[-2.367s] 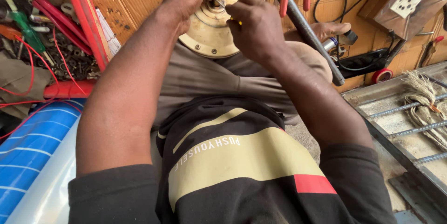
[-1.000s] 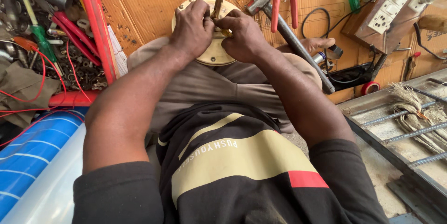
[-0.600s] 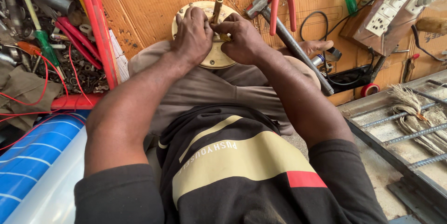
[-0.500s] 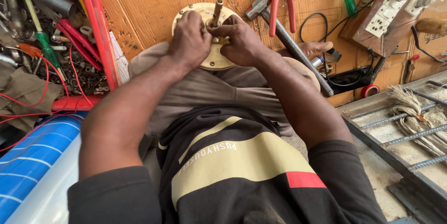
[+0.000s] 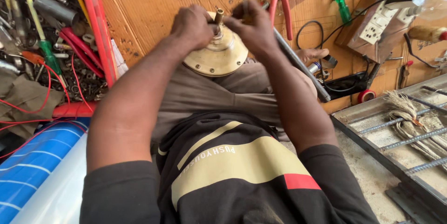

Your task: The person sits on the floor with a ceiling fan motor housing on their lap and works on its wiring and central shaft by hand. They thread and twist wires, fit a cylindrical capacitor into the housing, pick small hardware from a container of parts, and press components into place on the assembly.

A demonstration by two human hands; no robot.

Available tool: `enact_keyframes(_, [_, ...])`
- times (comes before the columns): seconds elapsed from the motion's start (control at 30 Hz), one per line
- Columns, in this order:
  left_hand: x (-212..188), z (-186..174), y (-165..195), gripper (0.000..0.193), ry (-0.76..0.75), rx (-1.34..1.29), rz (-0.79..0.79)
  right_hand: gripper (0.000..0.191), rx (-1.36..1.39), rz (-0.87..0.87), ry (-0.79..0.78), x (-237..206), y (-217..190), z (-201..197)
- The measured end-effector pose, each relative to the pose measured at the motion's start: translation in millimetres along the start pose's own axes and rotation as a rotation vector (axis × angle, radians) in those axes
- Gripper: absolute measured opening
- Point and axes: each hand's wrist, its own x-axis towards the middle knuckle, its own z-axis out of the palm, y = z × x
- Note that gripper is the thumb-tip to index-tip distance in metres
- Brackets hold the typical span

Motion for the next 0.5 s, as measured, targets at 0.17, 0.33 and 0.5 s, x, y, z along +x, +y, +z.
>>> enact_keyframes(0.17, [0.2,7.9,9.7,0.036,0.003,0.069,-0.128,0.032,-0.095,-0.012,0.038,8.9,-14.9,28.0])
enact_keyframes(0.33, [-8.3,5.3,-0.7,0.018,-0.100,-0.523,-0.216,0.029,-0.170,-0.081,0.075,10.9,-23.0,29.0])
enact_keyframes(0.5, [-27.0,10.0,-7.6,0.018,-0.038,-0.264,-0.138,0.028,-0.240,-0.064,-0.003,10.2,-24.7,26.5])
